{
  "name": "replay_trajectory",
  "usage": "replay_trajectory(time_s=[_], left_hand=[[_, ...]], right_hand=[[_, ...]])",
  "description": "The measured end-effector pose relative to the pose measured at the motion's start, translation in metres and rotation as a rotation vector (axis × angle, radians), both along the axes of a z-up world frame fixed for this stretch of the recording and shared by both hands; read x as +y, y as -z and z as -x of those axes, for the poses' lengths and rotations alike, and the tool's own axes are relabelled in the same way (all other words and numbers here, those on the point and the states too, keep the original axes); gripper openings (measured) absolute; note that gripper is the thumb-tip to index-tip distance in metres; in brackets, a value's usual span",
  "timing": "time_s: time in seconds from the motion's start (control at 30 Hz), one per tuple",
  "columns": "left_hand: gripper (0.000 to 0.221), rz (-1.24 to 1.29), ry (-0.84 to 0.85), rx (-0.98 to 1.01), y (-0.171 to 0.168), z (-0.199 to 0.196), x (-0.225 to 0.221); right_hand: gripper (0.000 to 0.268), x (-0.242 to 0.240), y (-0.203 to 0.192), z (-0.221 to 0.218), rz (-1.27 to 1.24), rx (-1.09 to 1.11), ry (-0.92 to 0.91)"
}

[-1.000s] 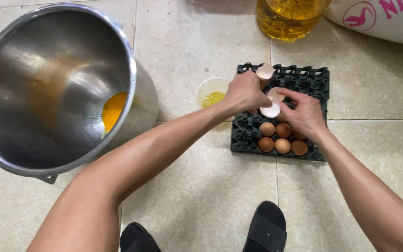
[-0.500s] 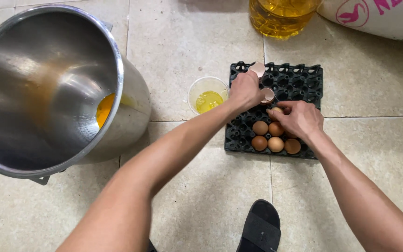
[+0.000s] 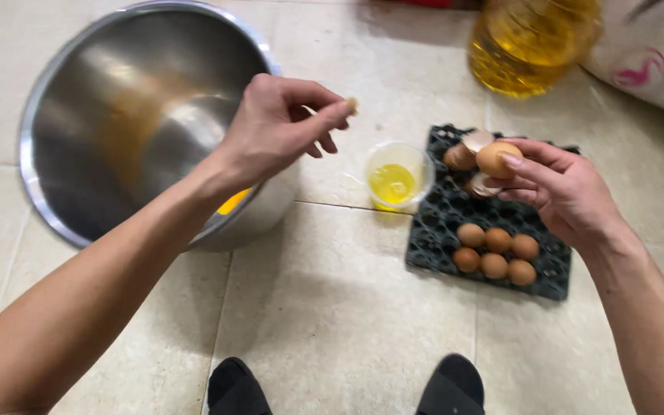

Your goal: Separating egg yolks from egg whites by hand into a large metal bowl and a plastic cup.

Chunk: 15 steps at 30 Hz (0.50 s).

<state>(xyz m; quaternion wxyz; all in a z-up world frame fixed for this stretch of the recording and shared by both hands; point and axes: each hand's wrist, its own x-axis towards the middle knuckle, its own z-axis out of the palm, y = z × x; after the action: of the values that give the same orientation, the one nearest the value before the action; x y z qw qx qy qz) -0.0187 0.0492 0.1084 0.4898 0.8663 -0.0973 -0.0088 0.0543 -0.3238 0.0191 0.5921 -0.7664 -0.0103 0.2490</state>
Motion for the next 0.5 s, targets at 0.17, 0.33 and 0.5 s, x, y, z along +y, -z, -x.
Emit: replay_trajectory(time_s=[0.17,0.33,0.5], left_hand=[[0.028,0.250,-0.240,0.021,0.006,0.025,0.057],[0.028,0.288,-0.320,0.002,0.019,0.034,0.086],[0.029,0.309,-0.324,0.034,0.027,0.041,0.100]], right_hand=[[0.051,0.100,-0.047,0.016,-0.326,-0.106,-0.224],[0.048,0.195,-0.073,0.033,-0.132,-0.751,-0.468],[0.046,0.229,-0.061,0.029,0.039,-1.318,-0.564]])
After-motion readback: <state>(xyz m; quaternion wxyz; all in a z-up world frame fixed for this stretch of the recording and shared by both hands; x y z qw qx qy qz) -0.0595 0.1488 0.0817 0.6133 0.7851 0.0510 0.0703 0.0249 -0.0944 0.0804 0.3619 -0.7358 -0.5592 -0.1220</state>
